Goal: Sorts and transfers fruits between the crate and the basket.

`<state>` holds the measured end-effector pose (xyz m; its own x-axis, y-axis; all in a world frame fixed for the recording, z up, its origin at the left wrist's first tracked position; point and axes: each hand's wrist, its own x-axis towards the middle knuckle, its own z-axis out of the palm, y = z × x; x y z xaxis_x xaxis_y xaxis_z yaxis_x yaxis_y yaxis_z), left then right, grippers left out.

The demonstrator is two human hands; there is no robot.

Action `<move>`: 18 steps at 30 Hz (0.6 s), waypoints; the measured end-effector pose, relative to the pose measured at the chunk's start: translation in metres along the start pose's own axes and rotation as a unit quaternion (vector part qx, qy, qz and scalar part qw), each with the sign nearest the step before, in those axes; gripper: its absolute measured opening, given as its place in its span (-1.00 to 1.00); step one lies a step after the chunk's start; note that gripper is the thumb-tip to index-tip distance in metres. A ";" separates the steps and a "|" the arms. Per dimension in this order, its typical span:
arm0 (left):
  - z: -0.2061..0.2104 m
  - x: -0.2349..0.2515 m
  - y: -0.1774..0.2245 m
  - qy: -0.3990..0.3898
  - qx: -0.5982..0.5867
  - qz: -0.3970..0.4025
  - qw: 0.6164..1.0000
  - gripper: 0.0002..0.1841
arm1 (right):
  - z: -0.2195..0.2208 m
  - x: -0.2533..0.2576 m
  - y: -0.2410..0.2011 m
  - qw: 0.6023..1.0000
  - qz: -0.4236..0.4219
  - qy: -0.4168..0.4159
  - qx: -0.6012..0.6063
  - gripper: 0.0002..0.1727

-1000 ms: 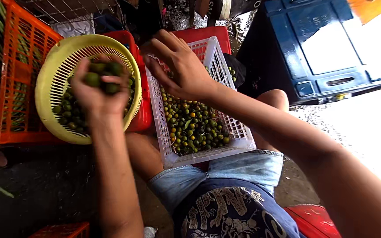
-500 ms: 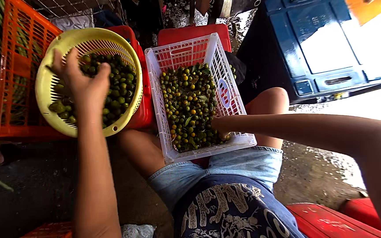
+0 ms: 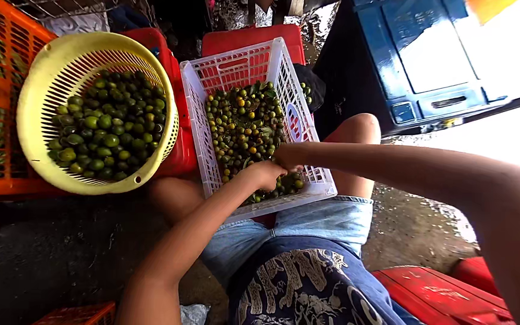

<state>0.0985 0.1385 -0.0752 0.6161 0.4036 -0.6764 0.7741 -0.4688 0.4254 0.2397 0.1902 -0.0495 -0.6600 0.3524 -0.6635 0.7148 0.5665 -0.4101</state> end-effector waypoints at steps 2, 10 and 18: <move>0.006 0.009 0.003 -0.043 0.064 -0.006 0.997 -0.39 | -0.048 -0.085 -0.066 0.994 0.050 -0.093 -0.002 -0.67; 0.012 -0.014 -0.029 -0.045 0.080 -0.067 0.994 -0.62 | 0.007 0.030 -0.003 0.990 0.069 -0.090 -0.089 -0.64; 0.008 0.001 0.002 0.089 -0.023 0.001 0.996 -0.67 | -0.057 0.013 0.034 0.944 -0.068 0.252 0.204 -0.63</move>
<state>0.0997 0.1313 -0.0801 0.6301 0.5371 -0.5608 0.7765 -0.4345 0.4563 0.2428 0.2565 -0.0367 -0.7049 0.6647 -0.2476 0.5774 0.3348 -0.7447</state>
